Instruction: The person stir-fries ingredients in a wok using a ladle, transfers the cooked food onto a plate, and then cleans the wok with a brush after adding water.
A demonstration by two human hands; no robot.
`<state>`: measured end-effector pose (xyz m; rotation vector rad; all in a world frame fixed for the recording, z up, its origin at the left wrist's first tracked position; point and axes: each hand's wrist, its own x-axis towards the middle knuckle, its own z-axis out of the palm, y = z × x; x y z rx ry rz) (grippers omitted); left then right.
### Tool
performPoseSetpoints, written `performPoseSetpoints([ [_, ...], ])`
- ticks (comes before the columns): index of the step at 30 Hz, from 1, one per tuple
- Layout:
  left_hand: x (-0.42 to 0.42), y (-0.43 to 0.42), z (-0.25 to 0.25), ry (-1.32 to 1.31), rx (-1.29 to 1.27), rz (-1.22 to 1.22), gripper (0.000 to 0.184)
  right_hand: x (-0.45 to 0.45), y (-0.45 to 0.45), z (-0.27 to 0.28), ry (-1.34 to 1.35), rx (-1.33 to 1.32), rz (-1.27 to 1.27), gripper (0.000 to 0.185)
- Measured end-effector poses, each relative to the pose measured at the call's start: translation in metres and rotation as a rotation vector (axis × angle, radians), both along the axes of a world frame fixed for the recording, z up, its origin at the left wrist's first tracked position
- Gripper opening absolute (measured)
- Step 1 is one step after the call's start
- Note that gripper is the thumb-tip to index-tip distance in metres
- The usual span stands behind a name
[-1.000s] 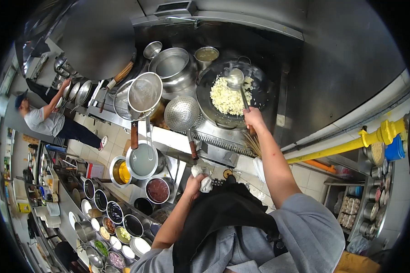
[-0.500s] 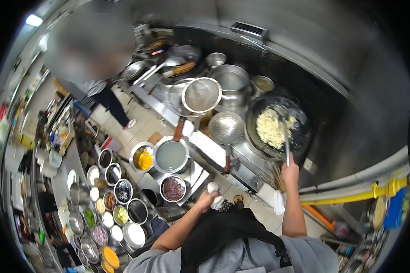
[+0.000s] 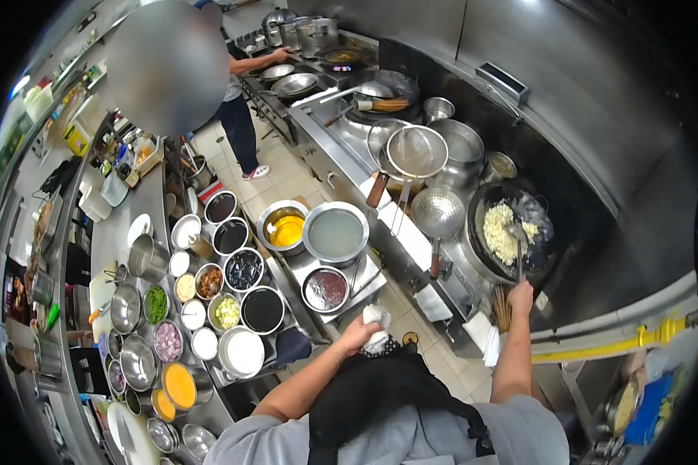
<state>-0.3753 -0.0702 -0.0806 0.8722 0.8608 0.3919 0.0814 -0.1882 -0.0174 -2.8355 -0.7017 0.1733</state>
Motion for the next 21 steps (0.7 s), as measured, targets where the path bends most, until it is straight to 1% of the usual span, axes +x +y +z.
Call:
performPoseSetpoints([
  [2, -0.027, -0.009, 0.001, 0.046, -0.019, 0.029, 0.048, -0.035, 0.002, 0.027, -0.034, 0.114, -0.069, 0.04],
  [3, -0.039, -0.013, 0.012, 0.025, -0.078, 0.028, 0.046, -0.05, -0.001, 0.032, -0.08, 0.173, -0.078, 0.039],
  [4, -0.052, -0.016, 0.005, -0.012, -0.037, 0.052, 0.044, -0.053, -0.005, 0.031, -0.133, 0.234, -0.086, 0.039],
  [5, -0.063, -0.02, 0.011, -0.021, -0.041, 0.092, 0.043, -0.026, -0.01, -0.009, 0.034, 0.529, -0.13, 0.038],
  [6, -0.075, -0.023, 0.015, 0.025, -0.047, 0.087, 0.043, -0.013, -0.017, -0.024, 0.241, 0.722, -0.172, 0.037],
  [7, -0.087, -0.027, 0.007, 0.008, -0.054, 0.106, 0.042, 0.0, -0.024, -0.037, 0.437, 0.912, -0.241, 0.036],
  [8, -0.098, -0.029, 0.001, -0.008, -0.058, 0.13, 0.042, 0.001, -0.026, -0.03, 0.684, 0.997, -0.315, 0.036],
  [10, -0.116, -0.038, 0.0, -0.014, -0.072, 0.125, 0.04, 0.054, -0.038, -0.09, -0.306, 0.466, 0.107, 0.031],
  [12, -0.133, -0.043, -0.001, -0.042, -0.092, 0.13, 0.039, 0.023, -0.032, -0.07, -0.005, 0.568, -0.172, 0.023],
  [13, -0.139, -0.046, 0.001, -0.039, -0.099, 0.146, 0.04, 0.023, -0.038, -0.082, -0.122, 0.613, -0.065, 0.022],
  [14, -0.144, -0.047, 0.0, -0.035, -0.107, 0.167, 0.04, 0.004, -0.039, -0.073, 0.023, 0.7, -0.123, 0.022],
  [15, -0.151, -0.047, -0.003, -0.041, -0.112, 0.17, 0.041, -0.015, -0.044, -0.063, 0.317, 0.901, -0.197, 0.023],
  [16, -0.156, -0.047, -0.009, -0.023, -0.134, 0.188, 0.042, -0.047, -0.047, -0.029, 0.621, 1.089, -0.272, 0.025],
  [18, -0.162, -0.046, -0.014, -0.046, -0.151, 0.214, 0.044, -0.097, -0.049, 0.019, 0.889, 1.286, -0.374, 0.03],
  [20, -0.162, -0.047, -0.01, -0.061, -0.128, 0.246, 0.045, -0.112, -0.055, 0.024, 1.245, 1.433, -0.346, 0.032],
  [21, -0.162, -0.046, -0.007, -0.055, -0.121, 0.228, 0.045, -0.13, -0.056, 0.032, 1.39, 1.483, -0.289, 0.033],
])
